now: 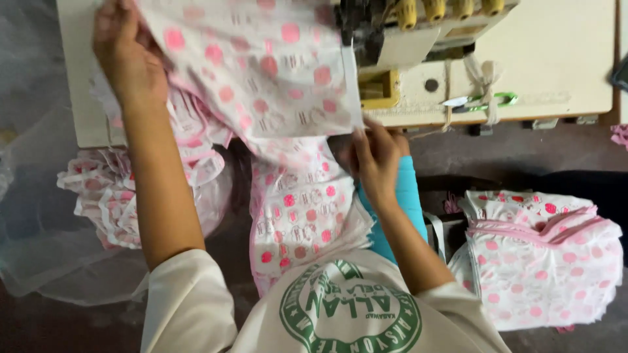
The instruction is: The person is picking up patterned fabric pieces, aligning them with a white ribbon or tape, and stacking them neatly on a sewing table.
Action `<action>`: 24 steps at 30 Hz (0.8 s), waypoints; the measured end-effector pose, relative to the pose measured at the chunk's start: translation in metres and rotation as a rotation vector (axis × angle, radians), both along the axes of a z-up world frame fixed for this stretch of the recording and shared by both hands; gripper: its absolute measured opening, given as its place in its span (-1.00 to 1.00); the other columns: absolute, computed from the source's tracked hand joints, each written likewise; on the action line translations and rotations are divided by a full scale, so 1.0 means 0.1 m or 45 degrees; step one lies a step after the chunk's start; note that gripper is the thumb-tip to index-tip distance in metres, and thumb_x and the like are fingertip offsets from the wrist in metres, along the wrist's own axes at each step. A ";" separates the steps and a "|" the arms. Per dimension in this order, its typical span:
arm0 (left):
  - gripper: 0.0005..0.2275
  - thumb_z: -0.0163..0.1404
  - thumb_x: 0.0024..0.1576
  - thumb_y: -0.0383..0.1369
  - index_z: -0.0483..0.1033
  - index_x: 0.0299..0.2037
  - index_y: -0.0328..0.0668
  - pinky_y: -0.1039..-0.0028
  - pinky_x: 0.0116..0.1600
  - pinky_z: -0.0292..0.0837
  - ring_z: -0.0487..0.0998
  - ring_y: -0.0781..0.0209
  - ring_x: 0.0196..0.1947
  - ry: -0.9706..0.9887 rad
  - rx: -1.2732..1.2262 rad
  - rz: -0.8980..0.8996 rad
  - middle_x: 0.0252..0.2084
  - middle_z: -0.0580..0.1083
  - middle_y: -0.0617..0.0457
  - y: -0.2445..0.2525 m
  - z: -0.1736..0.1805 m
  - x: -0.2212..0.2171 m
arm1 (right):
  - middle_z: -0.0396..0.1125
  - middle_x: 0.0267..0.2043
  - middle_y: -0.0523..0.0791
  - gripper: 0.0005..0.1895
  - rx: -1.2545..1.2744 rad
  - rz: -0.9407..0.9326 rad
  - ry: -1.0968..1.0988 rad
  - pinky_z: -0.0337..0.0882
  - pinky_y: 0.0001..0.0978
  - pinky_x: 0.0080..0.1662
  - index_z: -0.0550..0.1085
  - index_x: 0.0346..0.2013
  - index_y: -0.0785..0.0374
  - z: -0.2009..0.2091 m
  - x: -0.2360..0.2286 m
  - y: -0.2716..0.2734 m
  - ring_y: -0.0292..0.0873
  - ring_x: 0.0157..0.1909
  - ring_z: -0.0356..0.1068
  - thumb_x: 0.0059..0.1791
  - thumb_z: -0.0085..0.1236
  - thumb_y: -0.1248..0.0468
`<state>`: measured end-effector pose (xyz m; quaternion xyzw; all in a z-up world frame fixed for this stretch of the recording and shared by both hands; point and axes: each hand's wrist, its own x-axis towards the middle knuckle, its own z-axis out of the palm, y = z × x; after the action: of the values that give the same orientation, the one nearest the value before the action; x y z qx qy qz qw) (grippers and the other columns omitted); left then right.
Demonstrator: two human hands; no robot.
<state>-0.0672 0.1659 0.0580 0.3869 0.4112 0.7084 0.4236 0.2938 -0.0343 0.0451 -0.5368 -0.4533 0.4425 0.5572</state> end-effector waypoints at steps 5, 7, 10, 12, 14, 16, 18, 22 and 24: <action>-0.54 0.12 0.36 -0.48 0.19 0.41 -0.26 0.21 0.38 0.58 0.52 -0.06 0.36 0.231 -0.048 0.127 0.35 0.43 -0.19 -1.11 -0.10 0.03 | 0.25 -0.75 -0.20 -0.68 -0.326 0.157 -0.229 0.24 -0.50 -0.61 0.52 -0.33 0.27 -0.32 0.23 -1.27 -0.35 -0.75 0.18 0.17 -0.10 0.17; -0.52 0.16 0.29 -0.41 0.24 0.36 -0.26 0.12 0.40 0.43 0.42 -0.20 0.37 0.401 -0.220 0.051 0.35 0.37 -0.29 -1.37 -0.71 0.04 | 0.35 -0.71 -0.08 -0.78 -0.420 0.090 -0.142 0.26 -0.46 -0.63 0.50 -0.18 0.35 -0.81 0.31 -1.44 -0.25 -0.78 0.22 0.15 -0.05 0.25; -0.47 0.26 0.12 -0.24 0.35 0.23 -0.25 -0.11 0.46 0.03 0.17 -0.54 0.38 0.801 -0.619 -0.120 0.36 0.19 -0.51 -1.79 -1.60 0.32 | 0.39 -0.63 0.08 -0.67 -0.312 0.047 -0.162 0.28 -0.35 -0.58 0.31 0.16 0.51 -1.33 0.43 -0.98 -0.12 -0.75 0.27 0.13 -0.01 0.39; -0.43 0.32 0.01 -0.14 0.42 0.15 -0.24 -0.24 0.50 -0.20 0.01 -0.74 0.39 1.030 -0.858 -0.212 0.37 0.09 -0.65 -1.89 -1.84 0.66 | 0.33 -0.59 0.12 -0.48 -0.118 0.076 -0.263 0.29 -0.29 -0.51 0.14 0.35 0.61 -1.71 0.51 -0.39 -0.09 -0.68 0.27 0.13 -0.02 0.45; -0.55 0.31 0.07 -0.37 0.48 0.14 -0.31 0.09 0.33 0.25 0.42 0.11 0.15 0.530 -0.595 -0.060 0.07 0.48 -0.16 -1.73 -1.70 1.04 | 0.36 -0.65 -0.10 -0.51 -0.011 0.231 -0.256 0.28 -0.51 -0.69 0.15 0.40 0.46 -2.17 0.56 0.30 -0.27 -0.76 0.27 0.16 -0.10 0.43; -0.68 0.28 0.12 -0.34 0.51 -0.01 -0.33 0.18 0.21 0.33 0.43 0.17 0.00 0.530 -0.578 -0.008 -0.09 0.49 -0.10 -1.90 -1.59 0.97 | 0.26 -0.65 -0.03 -0.81 0.028 0.197 -0.266 0.25 -0.35 -0.54 0.29 -0.02 0.45 -1.97 0.41 0.16 -0.21 -0.64 0.22 0.07 -0.04 0.47; -0.76 0.24 0.17 -0.30 0.55 -0.16 -0.34 0.28 0.09 0.41 0.45 0.23 -0.16 0.524 -0.561 0.033 -0.25 0.49 -0.05 -2.09 -1.71 0.76 | 0.17 -0.64 0.03 -0.91 0.064 0.154 -0.282 0.23 -0.18 -0.39 0.42 -0.44 0.43 -1.82 0.33 -0.17 -0.14 -0.51 0.16 -0.03 0.02 0.51; -0.88 0.21 0.16 -0.36 0.55 -0.29 -0.19 0.51 -0.25 0.33 0.34 0.36 -0.38 0.535 -0.612 0.146 -0.43 0.38 0.11 -2.46 -1.72 0.34 | 0.26 -0.79 -0.01 -0.90 -0.358 0.086 0.288 0.07 -0.51 -0.73 0.47 -0.28 0.40 -1.14 0.17 -0.90 -0.27 -0.87 0.06 0.07 -0.01 0.45; -0.89 0.20 0.13 -0.35 0.53 -0.37 -0.08 0.62 -0.51 0.25 0.25 0.45 -0.54 0.549 -0.721 0.195 -0.56 0.29 0.22 -2.46 -1.35 0.33 | 0.26 -0.80 0.09 -0.86 -0.427 0.033 0.462 0.05 -0.51 -0.79 0.46 -0.13 0.49 -0.77 0.08 -0.97 -0.22 -0.93 0.01 0.09 -0.04 0.46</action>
<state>-0.0338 -0.0801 -0.0770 0.3628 0.6988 0.4982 0.3631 0.3021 -0.1318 -0.0319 -0.5277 -0.2729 0.6080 0.5268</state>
